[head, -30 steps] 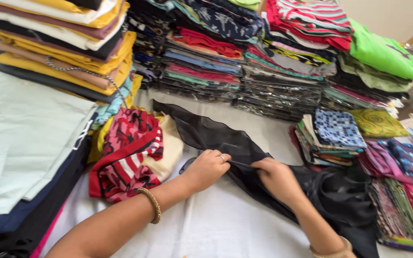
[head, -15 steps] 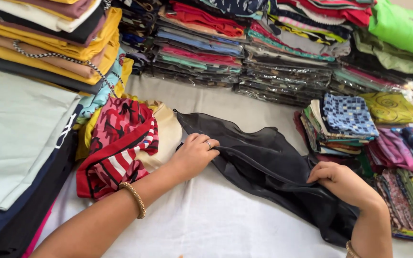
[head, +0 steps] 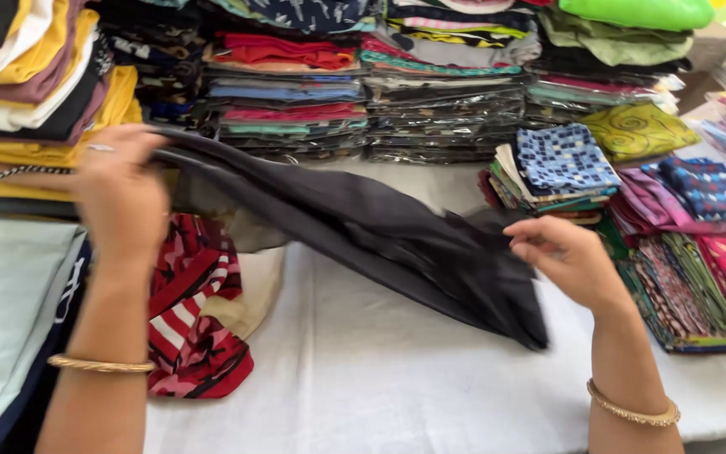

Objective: The person folds several pieces of clothing on a white table. They handle a black garment, a red patterned cloth, a yellow cloth, a beige cloth, and a red floral cloth, folding each one by hand and placing them into a stack.

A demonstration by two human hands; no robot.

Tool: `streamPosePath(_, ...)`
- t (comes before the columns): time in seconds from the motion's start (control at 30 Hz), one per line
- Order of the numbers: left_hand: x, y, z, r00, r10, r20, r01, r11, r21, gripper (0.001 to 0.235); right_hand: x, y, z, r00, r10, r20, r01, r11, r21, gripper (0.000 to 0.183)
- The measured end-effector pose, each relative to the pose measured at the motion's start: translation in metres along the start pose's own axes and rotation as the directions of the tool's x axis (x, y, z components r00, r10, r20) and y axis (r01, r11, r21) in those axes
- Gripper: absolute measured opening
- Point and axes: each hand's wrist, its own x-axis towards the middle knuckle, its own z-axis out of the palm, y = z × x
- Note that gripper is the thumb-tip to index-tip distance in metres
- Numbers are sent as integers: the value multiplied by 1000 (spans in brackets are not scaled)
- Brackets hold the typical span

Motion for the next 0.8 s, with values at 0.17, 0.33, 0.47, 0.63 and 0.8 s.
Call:
streamPosePath(0.17,-13,-51,2,990,-140,-25,140,990,-31,25,-1,33,-5,992,67,-105,-46,981,186,22)
streamPosePath(0.33,-9,-47,6,985,-171,-3,170,982,-87,20,12,8,56,998,9,57,-10,1000,10,22)
streamPosePath(0.47,-6,-52,2,987,-162,-7,161,982,-99,17,12,-34,113,950,-195,242,229,966,-121,50)
streamPosePath(0.63,-2,-57,-26,986,-124,-113,117,991,-63,21,24,22,105,991,-135,10,128,909,-396,30)
streamPosePath(0.8,0,-57,-50,957,-214,-196,187,972,-145,41,0,59,-15,805,-86,-587,-148,929,-339,16)
